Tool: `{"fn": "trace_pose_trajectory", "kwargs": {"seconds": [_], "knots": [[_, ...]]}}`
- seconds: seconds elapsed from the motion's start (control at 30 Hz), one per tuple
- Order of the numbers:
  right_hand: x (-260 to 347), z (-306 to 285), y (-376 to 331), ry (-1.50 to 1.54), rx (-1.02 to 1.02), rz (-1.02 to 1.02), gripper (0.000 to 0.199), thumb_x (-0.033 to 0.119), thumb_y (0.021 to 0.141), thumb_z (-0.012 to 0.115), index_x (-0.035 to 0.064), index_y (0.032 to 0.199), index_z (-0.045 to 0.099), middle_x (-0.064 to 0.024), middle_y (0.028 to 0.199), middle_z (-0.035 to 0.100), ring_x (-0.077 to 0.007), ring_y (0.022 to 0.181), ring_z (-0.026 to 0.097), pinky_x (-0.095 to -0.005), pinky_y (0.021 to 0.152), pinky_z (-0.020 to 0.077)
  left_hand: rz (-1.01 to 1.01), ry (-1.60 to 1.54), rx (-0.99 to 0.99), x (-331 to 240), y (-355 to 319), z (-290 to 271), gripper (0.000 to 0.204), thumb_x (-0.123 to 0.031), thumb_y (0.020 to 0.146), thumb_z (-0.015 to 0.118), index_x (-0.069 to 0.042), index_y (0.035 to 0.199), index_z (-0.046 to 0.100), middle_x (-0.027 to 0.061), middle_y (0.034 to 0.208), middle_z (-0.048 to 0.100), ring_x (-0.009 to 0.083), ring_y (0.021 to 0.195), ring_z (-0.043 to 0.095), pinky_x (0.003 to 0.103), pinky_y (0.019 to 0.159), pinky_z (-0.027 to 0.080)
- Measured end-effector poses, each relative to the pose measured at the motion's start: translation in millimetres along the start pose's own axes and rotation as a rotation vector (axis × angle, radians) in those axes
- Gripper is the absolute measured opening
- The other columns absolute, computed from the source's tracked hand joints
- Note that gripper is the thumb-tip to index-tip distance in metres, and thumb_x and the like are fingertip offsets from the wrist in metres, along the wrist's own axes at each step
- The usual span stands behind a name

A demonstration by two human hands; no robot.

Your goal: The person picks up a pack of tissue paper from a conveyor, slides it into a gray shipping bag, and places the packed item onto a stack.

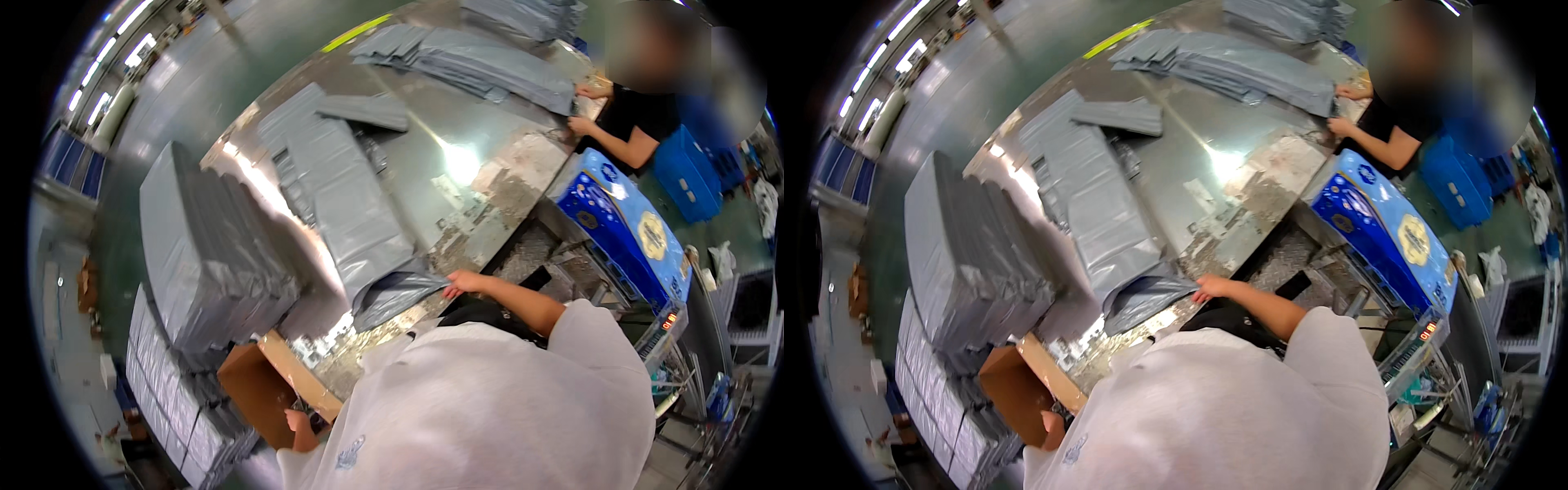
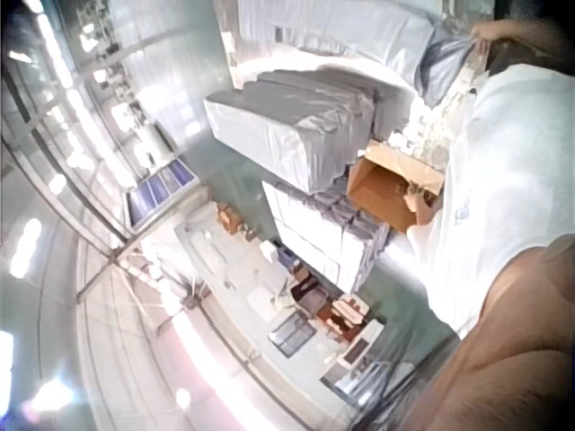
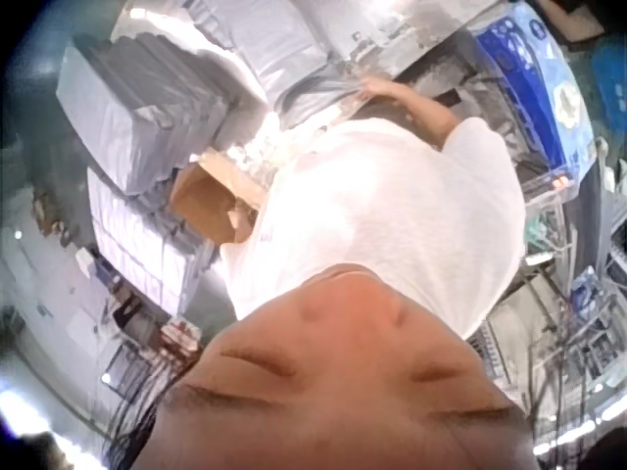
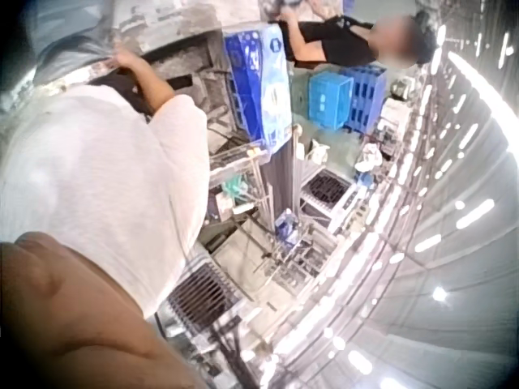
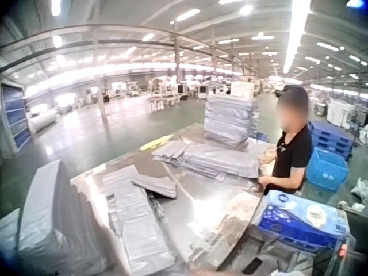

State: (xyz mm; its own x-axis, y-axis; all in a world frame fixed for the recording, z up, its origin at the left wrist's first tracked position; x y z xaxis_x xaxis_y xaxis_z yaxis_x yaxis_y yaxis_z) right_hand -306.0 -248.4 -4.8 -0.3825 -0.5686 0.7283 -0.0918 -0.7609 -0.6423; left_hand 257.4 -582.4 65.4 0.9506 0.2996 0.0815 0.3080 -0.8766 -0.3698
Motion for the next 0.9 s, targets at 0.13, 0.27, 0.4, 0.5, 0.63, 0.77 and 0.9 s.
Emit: {"fn": "trace_pose_trajectory", "kwargs": {"seconds": [0.13,0.27,0.4,0.5,0.63,0.77,0.9], "knots": [[68,9,-35,-1.027,-0.38,-0.125,0.037,0.01,0.077,0.045,0.0046,0.113,0.041,-0.0115,0.102,0.056,-0.0261,0.083,0.056,-0.0366,0.071,0.0442,0.654,0.987,0.374,-21,10,-5,0.034,-0.03,0.062,0.067,-0.011,0.089,0.063,0.0102,0.092,0.061,0.0242,0.084,0.058,0.031,0.07,0.047],[130,34,-61,-1.516,-0.661,-0.724,0.048,0.009,0.074,0.046,0.0154,0.12,0.036,-0.0082,0.125,0.036,-0.0228,0.116,0.032,-0.0376,0.093,0.0292,0.876,-0.283,-0.113,-210,-91,-68,0.027,-0.011,0.082,0.038,-0.007,0.105,0.053,0.0129,0.107,0.05,0.0269,0.097,0.049,0.038,0.08,0.039],[140,60,-33,-1.949,-0.173,-1.262,0.047,0.012,0.072,0.045,0.017,0.119,0.039,-0.0072,0.13,0.032,-0.0214,0.122,0.027,-0.039,0.1,0.0185,1.839,0.383,-0.488,-289,-182,-39,0.048,-0.006,0.074,0.042,-0.02,0.12,0.042,0.011,0.129,0.032,0.0273,0.117,0.031,0.04,0.097,0.023],[130,56,-17,-2.088,-0.076,-1.085,0.042,0.014,0.073,0.043,0.0172,0.115,0.044,-0.0045,0.131,0.031,-0.0173,0.122,0.025,-0.0378,0.102,0.0154,1.909,0.626,-0.474,-298,-180,-8,0.047,-0.011,0.075,0.043,-0.02,0.121,0.041,0.0036,0.135,0.021,0.0196,0.125,0.017,0.039,0.101,0.015],[107,13,-16,-1.857,-0.127,-1.027,0.032,0.016,0.072,0.049,0.0129,0.104,0.053,-0.0047,0.121,0.043,-0.0172,0.115,0.037,-0.0343,0.098,0.0259,1.919,0.509,-0.274,-305,-161,-6,0.04,-0.015,0.075,0.043,-0.015,0.115,0.046,0.0029,0.133,0.026,0.0148,0.125,0.018,0.038,0.102,0.013],[131,-11,-10,-1.201,-0.299,-0.814,0.019,0.02,0.076,0.05,0.0093,0.088,0.06,-0.0096,0.091,0.059,-0.0248,0.083,0.055,-0.0328,0.072,0.043,1.787,-0.062,0.268,-319,-130,-19,0.03,-0.023,0.079,0.044,-0.009,0.104,0.053,0.009,0.113,0.048,0.0213,0.11,0.041,0.037,0.094,0.028],[159,-25,25,-0.744,-0.32,-0.415,0.03,0.028,0.08,0.05,-0.0009,0.078,0.057,-0.0159,0.07,0.059,-0.0288,0.066,0.055,-0.0332,0.062,0.041,1.262,-0.254,0.481,-347,-91,-6,0.039,-0.038,0.084,0.04,-0.002,0.086,0.055,0.009,0.077,0.054,0.0195,0.072,0.049,0.03,0.065,0.037]]}}
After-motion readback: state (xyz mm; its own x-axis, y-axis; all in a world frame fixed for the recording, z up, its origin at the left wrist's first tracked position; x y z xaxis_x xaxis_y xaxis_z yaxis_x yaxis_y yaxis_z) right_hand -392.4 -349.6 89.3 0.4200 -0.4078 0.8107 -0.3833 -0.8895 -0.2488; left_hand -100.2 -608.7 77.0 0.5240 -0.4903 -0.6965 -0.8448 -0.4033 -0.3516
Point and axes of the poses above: each hand's wrist, its own y-axis towards the middle knuckle, its own z-axis out of the palm, x = y × z, the point moved 3 cm from there along y, towards the middle knuckle
